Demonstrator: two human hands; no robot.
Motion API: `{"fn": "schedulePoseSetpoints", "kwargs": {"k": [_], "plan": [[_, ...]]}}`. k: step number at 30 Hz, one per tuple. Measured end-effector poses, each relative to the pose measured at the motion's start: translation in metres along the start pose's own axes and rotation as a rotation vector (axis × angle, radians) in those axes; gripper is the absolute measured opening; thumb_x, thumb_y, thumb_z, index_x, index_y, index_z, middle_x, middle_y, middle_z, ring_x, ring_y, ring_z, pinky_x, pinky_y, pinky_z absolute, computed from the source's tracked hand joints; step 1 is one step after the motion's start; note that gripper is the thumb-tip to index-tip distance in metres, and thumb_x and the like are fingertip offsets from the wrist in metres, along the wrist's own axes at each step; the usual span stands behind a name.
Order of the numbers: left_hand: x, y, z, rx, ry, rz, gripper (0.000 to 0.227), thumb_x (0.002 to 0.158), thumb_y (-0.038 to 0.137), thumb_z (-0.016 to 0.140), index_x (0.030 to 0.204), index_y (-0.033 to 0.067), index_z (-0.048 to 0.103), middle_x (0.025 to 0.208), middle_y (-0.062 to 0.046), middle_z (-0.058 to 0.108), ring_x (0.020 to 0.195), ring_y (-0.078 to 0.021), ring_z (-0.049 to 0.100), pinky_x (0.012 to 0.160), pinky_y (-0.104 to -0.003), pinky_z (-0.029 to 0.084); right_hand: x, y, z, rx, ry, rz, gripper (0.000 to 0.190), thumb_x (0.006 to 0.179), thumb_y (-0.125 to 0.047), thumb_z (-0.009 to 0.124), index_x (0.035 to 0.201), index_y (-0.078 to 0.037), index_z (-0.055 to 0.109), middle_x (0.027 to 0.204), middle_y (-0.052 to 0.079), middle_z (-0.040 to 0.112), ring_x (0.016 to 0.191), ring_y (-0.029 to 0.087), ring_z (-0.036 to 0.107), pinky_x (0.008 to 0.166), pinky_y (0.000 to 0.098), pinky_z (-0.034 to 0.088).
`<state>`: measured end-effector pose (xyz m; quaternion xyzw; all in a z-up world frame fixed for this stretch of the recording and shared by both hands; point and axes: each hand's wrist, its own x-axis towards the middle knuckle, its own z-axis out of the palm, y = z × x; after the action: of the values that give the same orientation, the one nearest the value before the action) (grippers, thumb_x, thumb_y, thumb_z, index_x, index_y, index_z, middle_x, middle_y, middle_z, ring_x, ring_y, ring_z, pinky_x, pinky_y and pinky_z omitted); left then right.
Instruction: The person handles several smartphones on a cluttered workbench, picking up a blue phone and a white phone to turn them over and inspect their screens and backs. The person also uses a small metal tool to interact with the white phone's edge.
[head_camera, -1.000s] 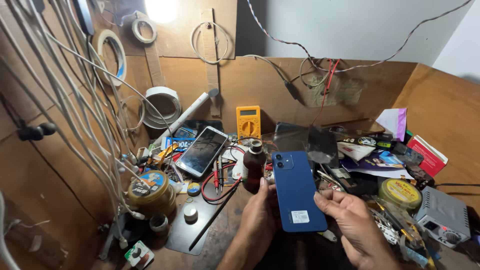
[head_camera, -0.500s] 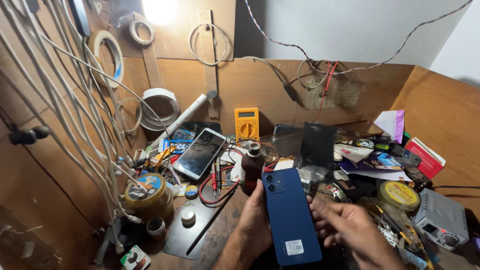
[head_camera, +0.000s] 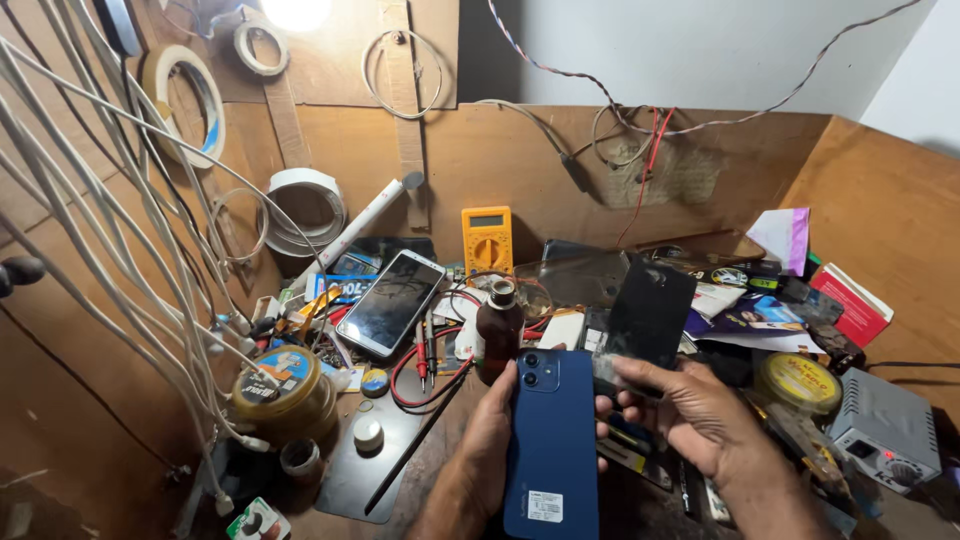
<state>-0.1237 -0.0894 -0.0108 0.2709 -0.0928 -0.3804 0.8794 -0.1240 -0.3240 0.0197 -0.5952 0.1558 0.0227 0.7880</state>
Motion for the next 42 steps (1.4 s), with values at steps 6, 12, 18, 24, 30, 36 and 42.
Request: {"fn": "schedulePoseSetpoints", "kwargs": {"k": [6,12,18,24,30,36,42], "plan": [[0.002,0.0,-0.004,0.037,0.0,-0.065,0.095,0.102,0.067,0.014,0.13,-0.0077,0.064,0.11,-0.019,0.074,0.094,-0.0316,0.074,0.087,-0.042,0.062,-0.006,0.007,0.01,-0.053,-0.062,-0.023,0.021,0.079,-0.007,0.078,0.096,0.003,0.071,0.077,0.012,0.073,0.066,0.019,0.069,0.056,0.0296,0.056],[0.005,0.0,-0.011,0.004,0.036,-0.109,0.095,0.102,0.068,0.012,0.127,-0.0075,0.063,0.108,-0.018,0.074,0.092,-0.0307,0.075,0.085,-0.044,0.063,-0.011,0.012,0.022,-0.152,0.052,-0.132,0.016,0.078,-0.004,0.08,0.09,0.005,0.074,0.074,0.014,0.074,0.061,0.019,0.068,0.053,0.0297,0.054],[0.004,0.0,-0.014,0.09,0.049,-0.108,0.095,0.103,0.067,0.01,0.126,-0.0074,0.064,0.106,-0.019,0.073,0.094,-0.031,0.074,0.086,-0.044,0.063,-0.01,0.012,0.023,-0.174,0.069,-0.181,0.014,0.076,0.0,0.081,0.087,0.005,0.075,0.072,0.013,0.074,0.058,0.019,0.067,0.05,0.0293,0.054],[0.002,0.0,-0.01,0.085,0.067,-0.11,0.095,0.102,0.067,0.009,0.126,-0.0066,0.064,0.106,-0.019,0.074,0.093,-0.0309,0.074,0.086,-0.044,0.063,-0.007,0.012,0.022,-0.157,0.043,-0.171,0.011,0.076,0.001,0.082,0.084,0.006,0.077,0.071,0.013,0.074,0.058,0.019,0.068,0.052,0.0293,0.056],[0.001,-0.001,-0.009,0.114,0.107,-0.101,0.094,0.103,0.066,0.009,0.126,-0.005,0.065,0.106,-0.018,0.074,0.093,-0.0306,0.075,0.083,-0.043,0.064,-0.004,0.013,0.02,-0.155,0.059,-0.15,0.008,0.076,0.001,0.081,0.082,0.005,0.076,0.071,0.013,0.074,0.058,0.019,0.068,0.051,0.0292,0.056],[0.0,-0.001,-0.008,0.125,0.096,-0.097,0.097,0.102,0.069,0.007,0.126,-0.0045,0.066,0.103,-0.018,0.074,0.09,-0.0299,0.075,0.082,-0.041,0.063,-0.005,0.017,0.027,-0.115,0.095,-0.177,0.01,0.076,0.001,0.081,0.084,0.005,0.075,0.072,0.014,0.074,0.057,0.02,0.068,0.05,0.03,0.056],[-0.001,-0.002,-0.008,0.151,0.096,-0.062,0.098,0.102,0.07,0.009,0.128,-0.0055,0.065,0.107,-0.017,0.074,0.092,-0.0278,0.075,0.084,-0.041,0.064,-0.01,0.02,0.033,-0.085,0.131,-0.224,0.015,0.075,0.001,0.081,0.088,0.004,0.072,0.071,0.016,0.073,0.054,0.022,0.067,0.047,0.0308,0.055]]}}
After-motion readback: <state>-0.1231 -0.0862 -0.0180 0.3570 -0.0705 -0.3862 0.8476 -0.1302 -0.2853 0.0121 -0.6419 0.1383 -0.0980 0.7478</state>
